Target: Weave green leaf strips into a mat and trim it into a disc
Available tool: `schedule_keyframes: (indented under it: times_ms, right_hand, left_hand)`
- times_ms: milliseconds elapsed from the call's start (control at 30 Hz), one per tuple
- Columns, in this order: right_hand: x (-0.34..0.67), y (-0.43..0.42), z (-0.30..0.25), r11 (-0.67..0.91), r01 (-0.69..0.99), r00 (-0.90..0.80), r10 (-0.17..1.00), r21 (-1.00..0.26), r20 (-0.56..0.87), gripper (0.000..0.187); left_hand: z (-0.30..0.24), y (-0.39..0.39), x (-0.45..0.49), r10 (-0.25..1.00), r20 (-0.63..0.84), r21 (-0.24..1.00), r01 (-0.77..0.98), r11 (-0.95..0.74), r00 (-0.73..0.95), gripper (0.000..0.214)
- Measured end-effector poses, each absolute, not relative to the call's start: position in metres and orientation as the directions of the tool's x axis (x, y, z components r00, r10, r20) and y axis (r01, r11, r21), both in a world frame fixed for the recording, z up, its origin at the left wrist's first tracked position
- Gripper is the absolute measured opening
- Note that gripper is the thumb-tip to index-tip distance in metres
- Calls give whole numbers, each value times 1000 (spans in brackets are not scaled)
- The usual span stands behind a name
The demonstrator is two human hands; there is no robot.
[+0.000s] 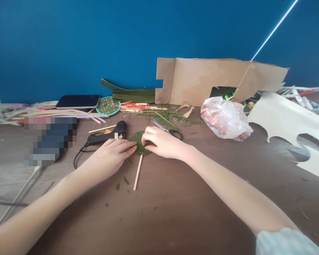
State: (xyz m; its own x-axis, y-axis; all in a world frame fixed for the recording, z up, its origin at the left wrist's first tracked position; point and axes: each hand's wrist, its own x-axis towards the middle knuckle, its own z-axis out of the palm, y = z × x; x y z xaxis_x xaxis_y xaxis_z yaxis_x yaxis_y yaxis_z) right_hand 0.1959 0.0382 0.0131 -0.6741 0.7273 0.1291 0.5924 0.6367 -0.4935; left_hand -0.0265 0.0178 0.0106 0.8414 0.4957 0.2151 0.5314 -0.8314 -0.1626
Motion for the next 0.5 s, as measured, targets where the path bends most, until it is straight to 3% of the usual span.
schedule_keyframes:
  times_ms: [500]
  right_hand:
    - [196, 39, 13, 631, 588, -671, 730, -507, 129, 8]
  left_hand:
    - [13, 14, -25, 535, 173, -197, 561, -804, 827, 37]
